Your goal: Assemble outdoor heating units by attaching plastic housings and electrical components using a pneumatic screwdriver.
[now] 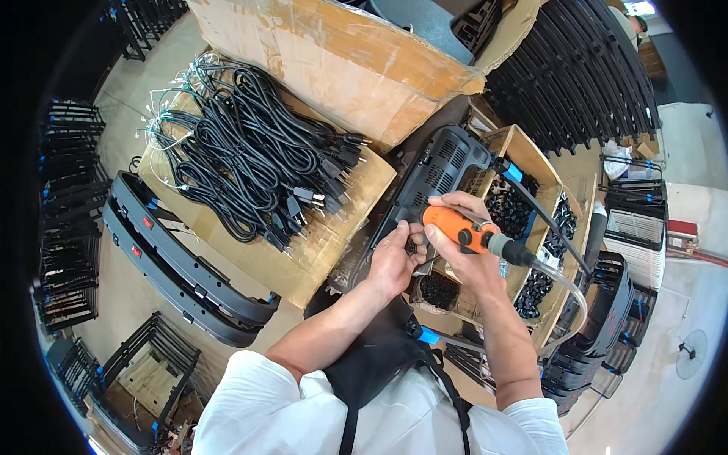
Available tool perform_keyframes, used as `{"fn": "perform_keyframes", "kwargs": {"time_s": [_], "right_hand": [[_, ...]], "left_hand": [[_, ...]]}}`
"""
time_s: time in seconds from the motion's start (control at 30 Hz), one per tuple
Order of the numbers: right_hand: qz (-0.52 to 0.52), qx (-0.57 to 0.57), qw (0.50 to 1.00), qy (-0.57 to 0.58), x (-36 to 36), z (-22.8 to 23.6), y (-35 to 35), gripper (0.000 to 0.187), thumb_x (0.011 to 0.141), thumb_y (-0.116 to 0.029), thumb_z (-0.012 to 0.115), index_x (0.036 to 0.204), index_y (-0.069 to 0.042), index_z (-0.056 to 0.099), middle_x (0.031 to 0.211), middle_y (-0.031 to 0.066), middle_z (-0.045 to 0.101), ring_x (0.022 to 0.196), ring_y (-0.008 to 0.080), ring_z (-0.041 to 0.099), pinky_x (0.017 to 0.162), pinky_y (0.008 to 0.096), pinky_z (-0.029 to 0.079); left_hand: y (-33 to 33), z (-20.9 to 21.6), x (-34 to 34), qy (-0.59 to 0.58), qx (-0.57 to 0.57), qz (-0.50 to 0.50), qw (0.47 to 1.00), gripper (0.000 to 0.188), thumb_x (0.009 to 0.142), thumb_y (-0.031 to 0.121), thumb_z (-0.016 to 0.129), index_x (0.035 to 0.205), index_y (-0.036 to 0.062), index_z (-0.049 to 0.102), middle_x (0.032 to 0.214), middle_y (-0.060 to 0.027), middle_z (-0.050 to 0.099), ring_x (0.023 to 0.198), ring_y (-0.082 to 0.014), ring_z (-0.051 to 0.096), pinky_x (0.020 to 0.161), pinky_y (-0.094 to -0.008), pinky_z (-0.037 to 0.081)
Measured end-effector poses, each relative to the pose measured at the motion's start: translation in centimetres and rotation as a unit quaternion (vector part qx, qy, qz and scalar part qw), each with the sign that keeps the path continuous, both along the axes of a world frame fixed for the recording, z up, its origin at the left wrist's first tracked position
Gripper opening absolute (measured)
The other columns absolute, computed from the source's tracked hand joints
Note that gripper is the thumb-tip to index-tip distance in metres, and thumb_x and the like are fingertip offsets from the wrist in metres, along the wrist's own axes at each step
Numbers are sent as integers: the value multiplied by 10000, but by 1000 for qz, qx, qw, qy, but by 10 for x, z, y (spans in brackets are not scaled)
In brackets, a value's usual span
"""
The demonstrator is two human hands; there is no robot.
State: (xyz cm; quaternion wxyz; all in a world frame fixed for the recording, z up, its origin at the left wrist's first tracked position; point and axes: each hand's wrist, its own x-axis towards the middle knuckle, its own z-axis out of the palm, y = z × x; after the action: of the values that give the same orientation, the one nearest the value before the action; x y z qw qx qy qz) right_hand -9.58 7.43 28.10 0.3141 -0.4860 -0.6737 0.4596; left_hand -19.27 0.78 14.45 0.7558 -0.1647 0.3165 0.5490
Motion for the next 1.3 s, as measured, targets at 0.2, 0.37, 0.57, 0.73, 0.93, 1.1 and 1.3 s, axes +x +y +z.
{"fn": "perform_keyframes", "kwargs": {"time_s": [0.2,0.37,0.57,0.73,0.93,1.1,1.3], "right_hand": [[17,-10,999,-28,-9,-10,11,455,907,-70,805,1311,-33,598,1276,129,710,1148,203,684,1022,365,553],[13,-30,999,-28,-16,-14,13,461,896,-77,815,1301,-38,599,1254,123,724,1136,200,688,1015,366,552],[34,-26,997,-65,-23,-13,15,428,890,-62,811,1266,-36,607,1264,135,726,1122,191,684,1011,367,545],[32,-14,998,-56,-21,-22,16,347,883,-89,815,1190,-43,661,1232,114,743,1051,157,707,930,320,576],[47,-58,994,-73,-25,-19,15,303,898,-53,798,1158,-37,643,1286,160,714,1101,183,683,976,359,561],[41,-17,998,-33,-20,-34,14,314,895,-64,798,1184,-52,674,1244,119,737,1037,142,695,902,310,577],[12,33,999,-25,-8,-13,-9,447,889,-55,816,1296,-35,632,1250,109,730,1062,158,698,934,328,576]], "left_hand": [[-1,-6,6,10,16,7,1000,377,1132,410,525,1114,63,669,853,3,611,713,-129,600,629,-292,490],[0,-5,8,17,15,3,1000,363,1134,412,521,1079,87,670,850,8,611,705,-124,591,621,-289,471],[-2,-11,8,25,36,-12,999,353,1140,404,511,1059,99,668,864,9,617,719,-122,592,635,-289,468],[-7,-14,-1,-33,87,11,996,310,1145,327,506,1117,65,669,929,-30,643,799,-142,614,710,-301,491],[-16,-15,-2,25,135,0,991,281,1137,261,522,1211,37,674,1045,-50,696,879,-140,636,750,-290,496],[-17,-18,-1,34,133,-37,990,261,1114,273,592,1156,53,726,937,12,698,800,-94,625,707,-262,493],[-17,-5,-2,0,99,-26,995,260,1109,287,605,1125,64,737,891,21,679,724,-86,599,651,-241,487]]}}
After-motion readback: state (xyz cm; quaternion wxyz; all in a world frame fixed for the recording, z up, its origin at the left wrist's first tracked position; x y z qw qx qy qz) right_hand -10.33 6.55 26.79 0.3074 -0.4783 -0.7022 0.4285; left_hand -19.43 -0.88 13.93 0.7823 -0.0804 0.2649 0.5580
